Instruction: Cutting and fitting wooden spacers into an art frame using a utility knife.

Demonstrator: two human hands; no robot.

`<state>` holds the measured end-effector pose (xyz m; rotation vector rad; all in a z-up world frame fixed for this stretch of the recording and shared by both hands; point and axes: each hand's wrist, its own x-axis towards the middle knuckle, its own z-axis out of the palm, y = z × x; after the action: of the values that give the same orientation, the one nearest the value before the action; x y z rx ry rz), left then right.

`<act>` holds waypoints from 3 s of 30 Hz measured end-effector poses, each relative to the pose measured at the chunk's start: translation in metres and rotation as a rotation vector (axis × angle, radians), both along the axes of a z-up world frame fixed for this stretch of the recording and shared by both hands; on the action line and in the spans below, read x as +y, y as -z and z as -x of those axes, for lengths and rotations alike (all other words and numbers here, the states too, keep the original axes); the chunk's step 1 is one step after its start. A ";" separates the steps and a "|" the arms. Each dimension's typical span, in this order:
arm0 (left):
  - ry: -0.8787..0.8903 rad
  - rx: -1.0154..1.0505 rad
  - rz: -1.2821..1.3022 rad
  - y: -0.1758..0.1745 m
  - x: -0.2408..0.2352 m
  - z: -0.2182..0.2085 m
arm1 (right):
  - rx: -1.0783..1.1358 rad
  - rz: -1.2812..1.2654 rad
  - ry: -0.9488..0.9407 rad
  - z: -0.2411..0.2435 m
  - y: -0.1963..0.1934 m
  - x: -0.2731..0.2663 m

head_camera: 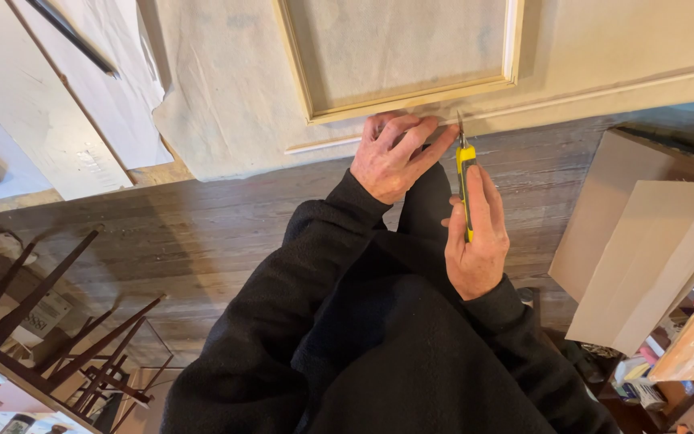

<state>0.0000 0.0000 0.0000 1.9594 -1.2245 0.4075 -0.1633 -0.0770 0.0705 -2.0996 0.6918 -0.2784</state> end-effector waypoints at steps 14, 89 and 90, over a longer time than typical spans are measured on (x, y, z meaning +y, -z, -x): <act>-0.006 0.001 0.054 -0.010 -0.002 -0.006 | 0.086 0.002 -0.013 -0.002 0.000 0.007; 0.029 -0.085 -0.169 -0.046 0.000 -0.017 | 0.739 0.185 -0.170 0.012 0.047 -0.006; 0.028 -0.091 -0.171 -0.045 0.000 -0.017 | 0.731 0.172 -0.166 0.010 0.043 -0.006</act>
<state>0.0168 -0.0002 0.0450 2.0847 -1.3832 0.3926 -0.1738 -0.0831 0.0278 -2.4080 0.9210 0.5724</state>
